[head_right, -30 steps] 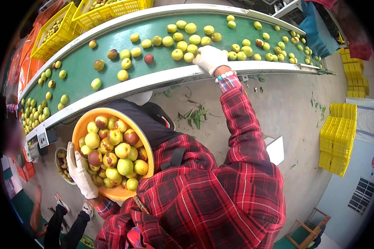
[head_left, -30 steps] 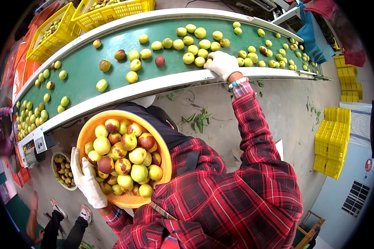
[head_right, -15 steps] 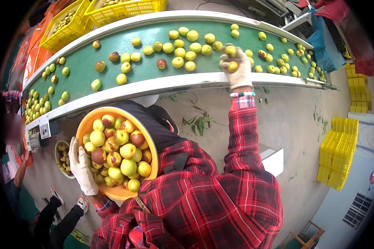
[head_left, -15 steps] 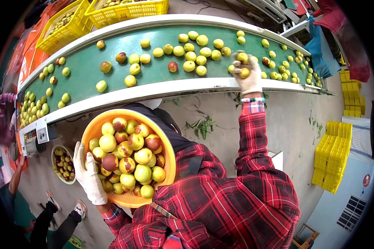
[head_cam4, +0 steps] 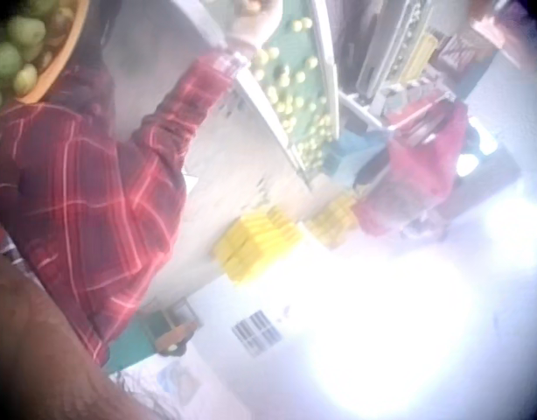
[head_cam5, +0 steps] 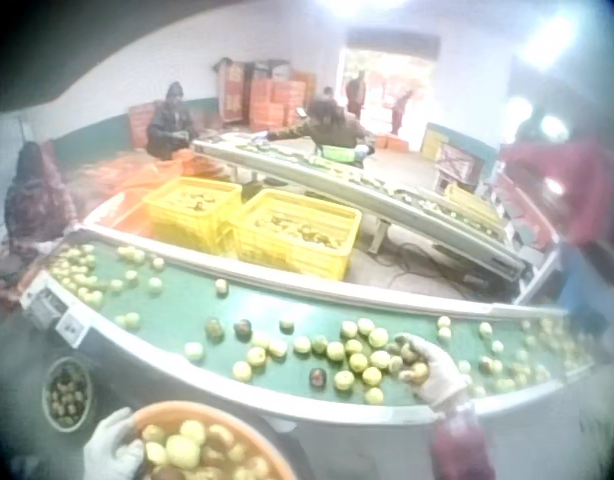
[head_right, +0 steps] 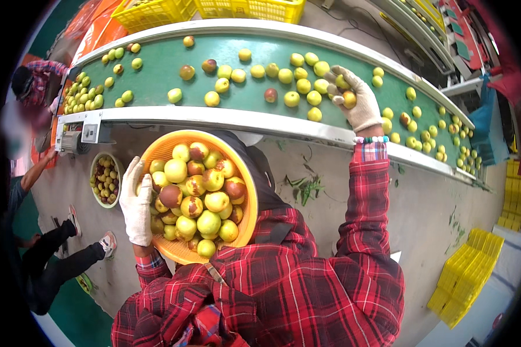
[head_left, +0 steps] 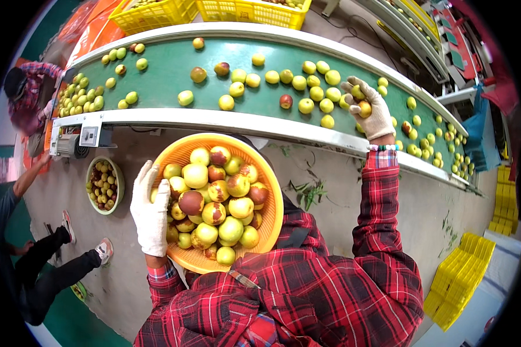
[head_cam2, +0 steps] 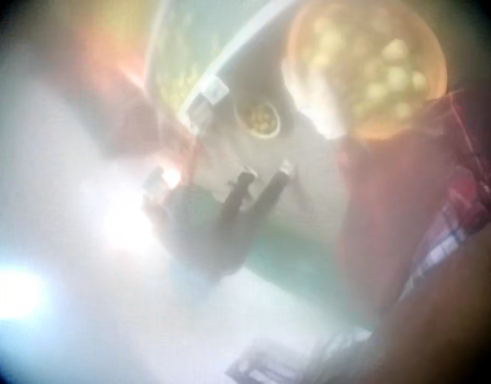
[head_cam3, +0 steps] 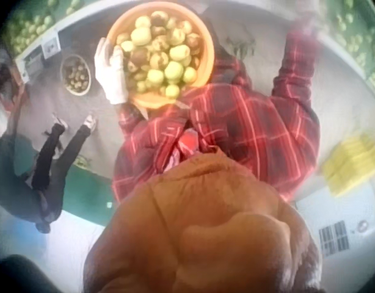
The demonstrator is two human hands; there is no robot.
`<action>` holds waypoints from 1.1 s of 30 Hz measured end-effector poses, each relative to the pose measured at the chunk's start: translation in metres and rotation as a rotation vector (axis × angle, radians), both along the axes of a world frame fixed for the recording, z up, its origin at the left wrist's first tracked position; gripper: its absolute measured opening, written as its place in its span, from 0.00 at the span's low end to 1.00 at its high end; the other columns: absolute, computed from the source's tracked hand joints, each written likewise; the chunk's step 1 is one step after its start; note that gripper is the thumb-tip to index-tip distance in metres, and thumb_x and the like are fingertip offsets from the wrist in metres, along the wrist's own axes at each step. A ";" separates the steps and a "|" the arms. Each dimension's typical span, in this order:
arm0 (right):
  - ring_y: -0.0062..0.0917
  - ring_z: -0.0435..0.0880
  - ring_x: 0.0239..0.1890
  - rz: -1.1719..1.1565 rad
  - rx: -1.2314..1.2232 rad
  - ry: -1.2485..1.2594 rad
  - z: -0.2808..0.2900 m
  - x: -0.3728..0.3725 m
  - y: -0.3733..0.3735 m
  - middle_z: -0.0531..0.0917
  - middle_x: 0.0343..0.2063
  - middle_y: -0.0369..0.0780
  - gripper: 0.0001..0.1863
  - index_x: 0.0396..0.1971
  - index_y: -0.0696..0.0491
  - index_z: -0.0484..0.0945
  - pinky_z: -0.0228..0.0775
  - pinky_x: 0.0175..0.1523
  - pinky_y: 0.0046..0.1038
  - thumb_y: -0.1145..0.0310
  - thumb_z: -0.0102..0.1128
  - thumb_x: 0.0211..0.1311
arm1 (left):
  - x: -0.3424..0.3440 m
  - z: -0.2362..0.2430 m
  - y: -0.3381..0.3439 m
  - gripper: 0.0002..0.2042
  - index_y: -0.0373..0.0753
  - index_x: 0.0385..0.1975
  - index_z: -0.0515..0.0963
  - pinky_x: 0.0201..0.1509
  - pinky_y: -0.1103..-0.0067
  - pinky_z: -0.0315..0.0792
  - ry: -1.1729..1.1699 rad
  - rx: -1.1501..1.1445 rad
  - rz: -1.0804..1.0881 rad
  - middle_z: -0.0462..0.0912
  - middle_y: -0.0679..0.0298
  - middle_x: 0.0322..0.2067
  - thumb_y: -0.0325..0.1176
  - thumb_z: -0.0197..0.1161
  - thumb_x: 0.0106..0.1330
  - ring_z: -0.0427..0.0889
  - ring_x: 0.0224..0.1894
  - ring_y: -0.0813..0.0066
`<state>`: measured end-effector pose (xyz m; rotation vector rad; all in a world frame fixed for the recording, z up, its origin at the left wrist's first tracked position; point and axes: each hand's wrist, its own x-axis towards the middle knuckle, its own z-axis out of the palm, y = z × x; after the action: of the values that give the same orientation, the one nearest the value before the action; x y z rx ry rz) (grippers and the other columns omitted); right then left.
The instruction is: The person picks apples from a moving conveyor belt and places them into a basket. They continue this process, filling the basket with apples of varying colors.
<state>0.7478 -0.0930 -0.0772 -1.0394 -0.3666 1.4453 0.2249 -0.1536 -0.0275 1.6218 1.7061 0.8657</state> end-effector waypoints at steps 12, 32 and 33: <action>0.45 0.78 0.58 0.077 0.043 0.434 -0.034 -0.062 0.103 0.78 0.54 0.50 0.21 0.55 0.57 0.71 0.83 0.53 0.39 0.54 0.55 0.77 | 0.006 0.005 -0.003 0.20 0.32 0.59 0.79 0.70 0.70 0.71 0.023 -0.027 0.005 0.76 0.51 0.65 0.32 0.66 0.69 0.77 0.66 0.57; 0.51 0.68 0.72 -0.096 0.269 -0.239 0.074 -0.077 0.264 0.61 0.74 0.56 0.36 0.74 0.58 0.56 0.64 0.74 0.46 0.55 0.57 0.77 | 0.005 0.011 -0.010 0.18 0.33 0.56 0.80 0.69 0.66 0.71 0.125 0.057 0.041 0.77 0.49 0.63 0.30 0.68 0.67 0.78 0.64 0.52; 0.52 0.74 0.67 -0.075 0.243 -0.280 0.049 -0.053 0.244 0.68 0.69 0.57 0.31 0.72 0.64 0.59 0.73 0.68 0.45 0.63 0.54 0.78 | 0.007 0.007 -0.002 0.18 0.33 0.55 0.80 0.69 0.66 0.71 0.105 0.046 -0.001 0.77 0.49 0.63 0.30 0.68 0.67 0.78 0.64 0.52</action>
<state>0.6948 0.1508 -0.0282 -1.0457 -0.6811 1.1567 0.2320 -0.1557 -0.0205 1.7259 1.7688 0.8382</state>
